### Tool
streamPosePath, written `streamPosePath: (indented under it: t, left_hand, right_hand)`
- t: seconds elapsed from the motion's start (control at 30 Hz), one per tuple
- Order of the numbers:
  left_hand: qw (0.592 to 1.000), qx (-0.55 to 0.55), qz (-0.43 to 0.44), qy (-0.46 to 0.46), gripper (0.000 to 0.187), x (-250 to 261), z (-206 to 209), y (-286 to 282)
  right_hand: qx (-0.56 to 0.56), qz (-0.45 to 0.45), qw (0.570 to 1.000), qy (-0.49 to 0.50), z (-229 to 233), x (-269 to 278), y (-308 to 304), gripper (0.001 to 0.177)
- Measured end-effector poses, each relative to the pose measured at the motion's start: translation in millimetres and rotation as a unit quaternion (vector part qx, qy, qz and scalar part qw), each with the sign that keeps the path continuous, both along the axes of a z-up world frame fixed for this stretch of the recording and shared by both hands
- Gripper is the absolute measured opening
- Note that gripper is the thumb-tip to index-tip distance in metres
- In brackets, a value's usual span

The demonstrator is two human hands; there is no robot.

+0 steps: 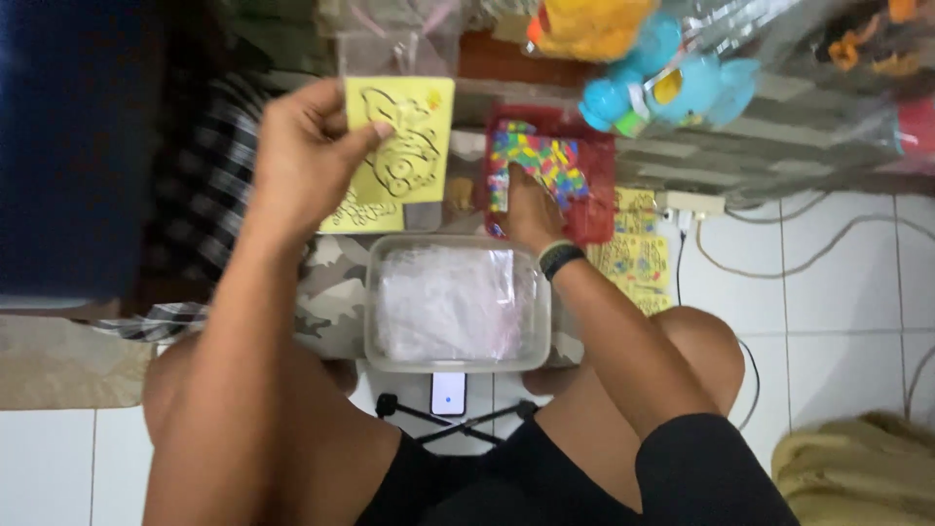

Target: The person places a yellow illustrated sticker and a small bag of colorful plastic pieces into a clear plastic sleeve by hand.

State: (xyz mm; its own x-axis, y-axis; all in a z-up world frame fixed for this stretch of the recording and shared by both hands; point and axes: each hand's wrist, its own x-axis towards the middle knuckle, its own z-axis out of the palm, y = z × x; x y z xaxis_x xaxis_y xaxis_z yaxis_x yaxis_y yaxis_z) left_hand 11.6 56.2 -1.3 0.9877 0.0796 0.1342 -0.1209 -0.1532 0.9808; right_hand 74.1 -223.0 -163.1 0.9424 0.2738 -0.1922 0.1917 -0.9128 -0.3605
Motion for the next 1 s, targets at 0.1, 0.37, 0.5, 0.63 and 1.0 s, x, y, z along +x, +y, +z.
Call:
streamPosePath:
  t: [0.1,0.37,0.5,0.63,1.0]
  left_hand:
    - [0.999,-0.018,0.012,0.039,0.029,-1,5,2]
    - [0.997,-0.002,0.03,0.073,0.025,-5,0,6]
    - [0.997,0.007,0.032,0.076,0.025,-4,-5,5]
    - [0.996,0.009,0.027,0.079,0.027,-6,1,-1]
    - [0.991,0.107,0.023,0.074,0.019,-9,-13,-12]
  right_hand:
    - [-0.028,-0.059,0.995,0.071,6,1,6,0.073]
    - [0.008,-0.047,0.999,0.004,-25,20,-33,0.028]
    - [-0.005,0.006,0.993,-0.118,5,12,-40,0.019]
    - [-0.038,-0.02,0.996,-0.079,54,-3,-38,0.021]
    - [0.27,-0.006,0.955,-0.124,112,-12,-37,0.005]
